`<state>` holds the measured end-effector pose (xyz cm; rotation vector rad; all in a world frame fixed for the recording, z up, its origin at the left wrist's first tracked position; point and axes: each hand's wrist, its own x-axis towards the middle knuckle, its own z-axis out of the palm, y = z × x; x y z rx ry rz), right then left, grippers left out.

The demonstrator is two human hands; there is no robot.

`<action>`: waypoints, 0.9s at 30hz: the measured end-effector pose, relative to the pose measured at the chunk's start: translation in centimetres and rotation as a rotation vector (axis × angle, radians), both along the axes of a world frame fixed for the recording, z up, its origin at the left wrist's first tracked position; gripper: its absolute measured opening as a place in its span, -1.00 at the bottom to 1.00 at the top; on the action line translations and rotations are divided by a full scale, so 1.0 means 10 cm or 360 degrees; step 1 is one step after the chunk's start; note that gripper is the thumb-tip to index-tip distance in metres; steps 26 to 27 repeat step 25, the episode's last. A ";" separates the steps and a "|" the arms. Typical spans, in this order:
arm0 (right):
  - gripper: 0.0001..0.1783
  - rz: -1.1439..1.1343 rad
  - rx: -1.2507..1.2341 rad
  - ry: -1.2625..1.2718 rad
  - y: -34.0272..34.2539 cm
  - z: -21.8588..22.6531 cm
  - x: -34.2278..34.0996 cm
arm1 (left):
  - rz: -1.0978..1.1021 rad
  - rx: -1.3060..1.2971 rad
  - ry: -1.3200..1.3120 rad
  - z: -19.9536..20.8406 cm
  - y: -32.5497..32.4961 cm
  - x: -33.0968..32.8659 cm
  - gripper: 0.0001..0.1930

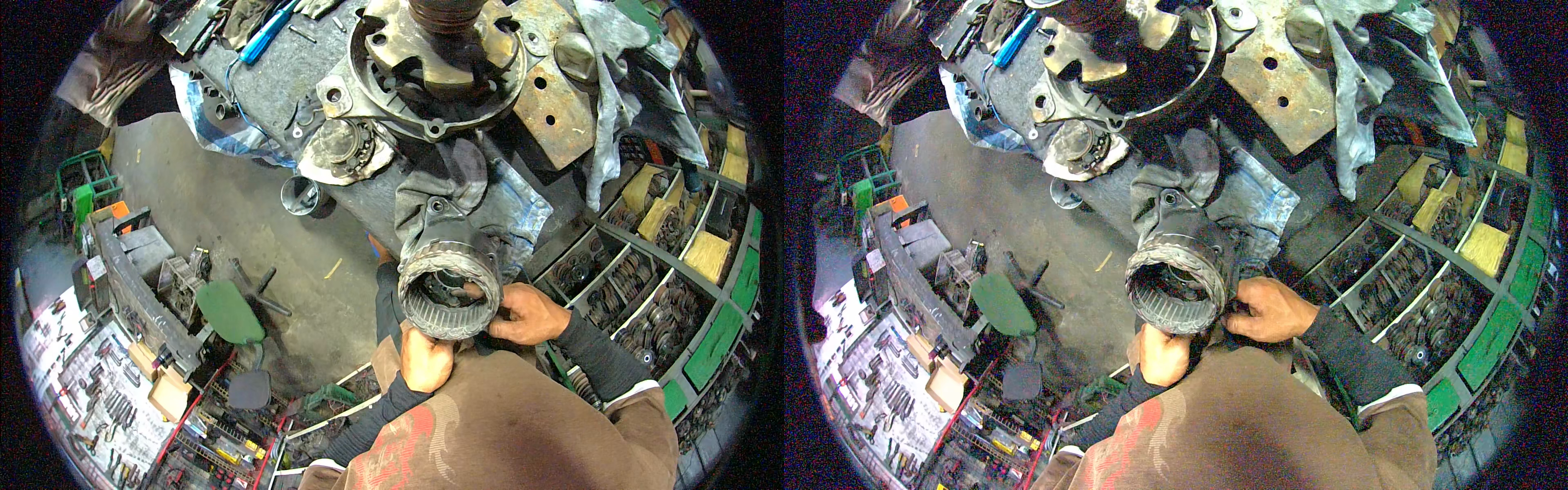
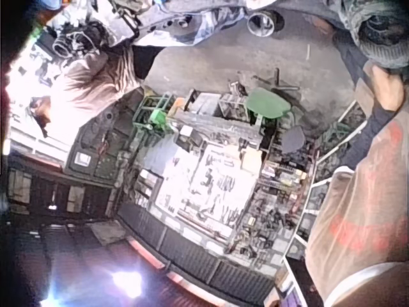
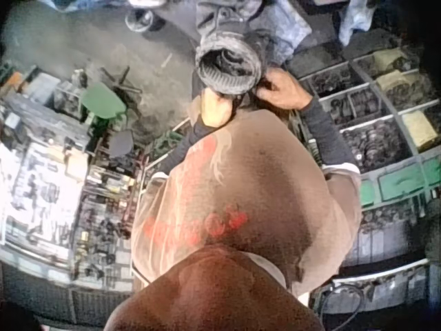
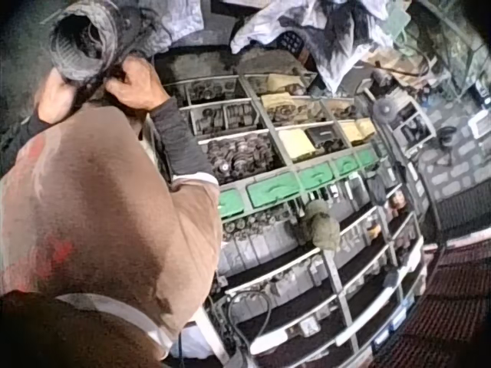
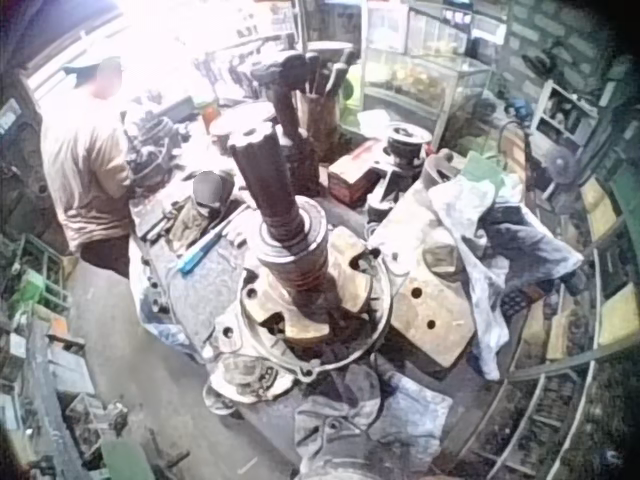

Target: The person assembles small metal components into a cylindrical mechanical housing, inserting pins and rotating the assembly to align parts. They handle the housing and internal components by hand, occasionally using a small tool to adjust the fit.

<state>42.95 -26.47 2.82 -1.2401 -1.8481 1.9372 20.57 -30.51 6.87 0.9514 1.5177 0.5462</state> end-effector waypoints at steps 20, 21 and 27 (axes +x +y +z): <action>-0.49 -0.0271 -0.0091 0.0057 -0.04 0.01 -0.11 | 0.0047 0.0193 -0.0018 -0.40 -0.29 0.03 -0.72; -0.49 -0.0340 -0.0056 0.0081 -0.04 0.03 -0.15 | 0.0029 0.0200 -0.0008 -0.42 -0.30 0.03 -0.73; -0.50 -0.0510 -0.0105 0.0066 -0.11 0.05 -0.22 | -0.0040 0.0236 0.0043 -0.41 -0.29 0.00 -0.76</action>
